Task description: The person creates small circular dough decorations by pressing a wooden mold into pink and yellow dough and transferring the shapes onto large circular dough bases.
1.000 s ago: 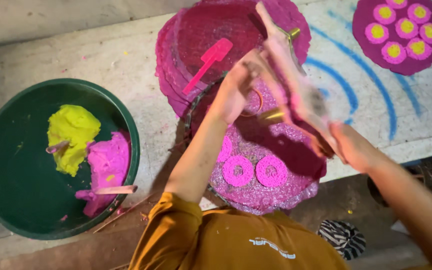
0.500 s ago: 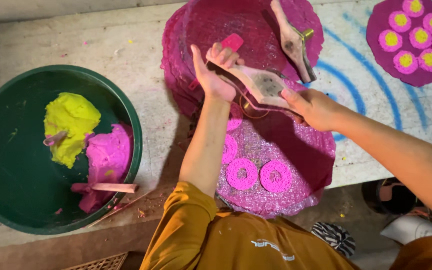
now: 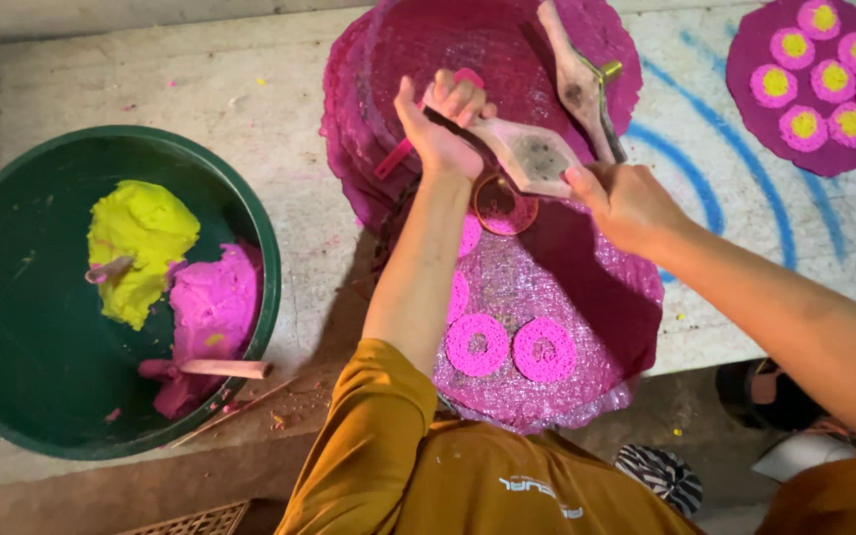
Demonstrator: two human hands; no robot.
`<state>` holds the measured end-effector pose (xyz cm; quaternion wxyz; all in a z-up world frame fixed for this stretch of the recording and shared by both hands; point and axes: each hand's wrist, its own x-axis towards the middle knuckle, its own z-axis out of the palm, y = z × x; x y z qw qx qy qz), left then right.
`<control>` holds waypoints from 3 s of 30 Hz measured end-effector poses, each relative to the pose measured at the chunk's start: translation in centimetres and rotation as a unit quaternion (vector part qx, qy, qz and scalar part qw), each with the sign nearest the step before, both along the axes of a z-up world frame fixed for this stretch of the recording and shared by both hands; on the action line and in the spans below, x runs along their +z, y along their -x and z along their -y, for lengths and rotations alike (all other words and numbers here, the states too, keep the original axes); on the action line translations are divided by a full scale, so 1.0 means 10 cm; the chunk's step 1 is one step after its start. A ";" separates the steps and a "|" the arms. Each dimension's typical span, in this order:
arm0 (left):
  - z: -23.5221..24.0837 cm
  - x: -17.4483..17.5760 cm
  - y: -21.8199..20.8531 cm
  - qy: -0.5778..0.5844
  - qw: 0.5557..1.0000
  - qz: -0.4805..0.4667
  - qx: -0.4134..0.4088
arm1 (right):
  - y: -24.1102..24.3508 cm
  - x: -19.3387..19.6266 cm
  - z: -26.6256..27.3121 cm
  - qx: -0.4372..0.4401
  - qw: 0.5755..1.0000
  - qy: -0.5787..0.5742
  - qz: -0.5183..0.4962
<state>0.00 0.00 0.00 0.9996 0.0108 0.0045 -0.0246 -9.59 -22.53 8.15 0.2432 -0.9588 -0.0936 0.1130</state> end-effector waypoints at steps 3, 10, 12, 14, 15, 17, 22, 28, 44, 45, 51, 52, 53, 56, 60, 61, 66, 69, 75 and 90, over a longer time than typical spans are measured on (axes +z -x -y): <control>-0.14 0.04 0.01 -0.025 1.000 0.001 0.009 | 0.00 -0.14 -0.07 -0.006 0.999 -0.036 -0.027; 0.16 -0.26 0.16 0.047 0.998 -0.045 0.011 | 0.01 -0.15 0.20 -0.050 0.989 0.035 -0.132; 0.25 -0.31 0.14 0.018 0.998 -0.051 -0.022 | 0.02 -0.07 0.41 -0.028 0.997 0.003 -0.073; 0.31 -0.33 0.18 -0.107 0.983 -0.132 -0.074 | 0.12 -0.02 0.67 -0.036 0.994 -0.066 -0.080; 0.28 -0.32 0.23 -0.253 0.961 -0.072 -0.079 | 0.17 -0.01 0.78 -0.050 0.985 -0.119 -0.112; 0.18 -0.27 0.41 -0.525 0.846 0.051 -0.082 | 0.32 -0.06 0.92 -0.077 0.965 -0.220 -0.116; 0.10 -0.21 1.14 -0.946 0.304 0.112 0.022 | 0.90 -0.34 1.02 -0.156 0.924 -0.348 0.016; 0.10 0.03 1.29 -0.928 0.322 0.148 0.118 | 1.42 -0.73 1.00 -0.188 0.830 -0.524 0.015; -0.46 0.24 2.22 -0.939 0.214 0.268 0.014 | 1.93 -0.94 0.91 -0.164 0.801 -0.575 0.040; -0.51 0.36 2.30 -0.926 0.243 0.286 0.037 | 1.93 -0.86 0.82 -0.147 0.822 -0.549 0.037; -0.91 1.20 2.86 -0.869 0.339 0.334 0.132 | 1.84 0.05 0.02 0.126 0.943 -0.304 0.051; -0.98 1.30 2.96 -0.855 0.365 0.358 0.087 | 1.86 0.28 -0.13 0.225 0.940 -0.242 0.084; -1.06 1.39 3.06 -0.838 0.388 0.380 0.045 | 1.90 0.54 -0.29 0.284 0.929 -0.198 0.127; -1.40 1.61 3.24 -0.774 0.447 0.442 -0.075 | 1.83 1.34 -0.95 0.452 0.852 -0.116 0.237; -1.82 1.74 3.47 -0.779 0.422 0.425 -0.185 | 1.42 1.89 -1.84 0.666 0.671 -0.107 0.307; -1.85 1.75 3.51 -0.813 0.356 0.407 -0.216 | 1.35 1.92 -1.98 0.715 0.613 -0.092 0.324; -2.39 1.97 4.02 -0.869 0.315 0.371 -0.092 | 1.59 1.71 -2.44 0.697 0.690 -0.161 -0.105; -2.77 2.05 4.33 -0.858 0.367 0.358 0.031 | 1.73 1.61 -2.69 0.686 0.677 -0.185 -0.192; -3.47 1.67 4.59 -0.782 0.591 0.018 -0.198 | 1.77 1.54 -2.97 0.650 0.677 -0.218 -0.269; -3.88 0.49 3.97 -0.472 0.862 0.045 -0.179 | 1.31 1.41 -3.71 0.474 0.716 0.027 0.511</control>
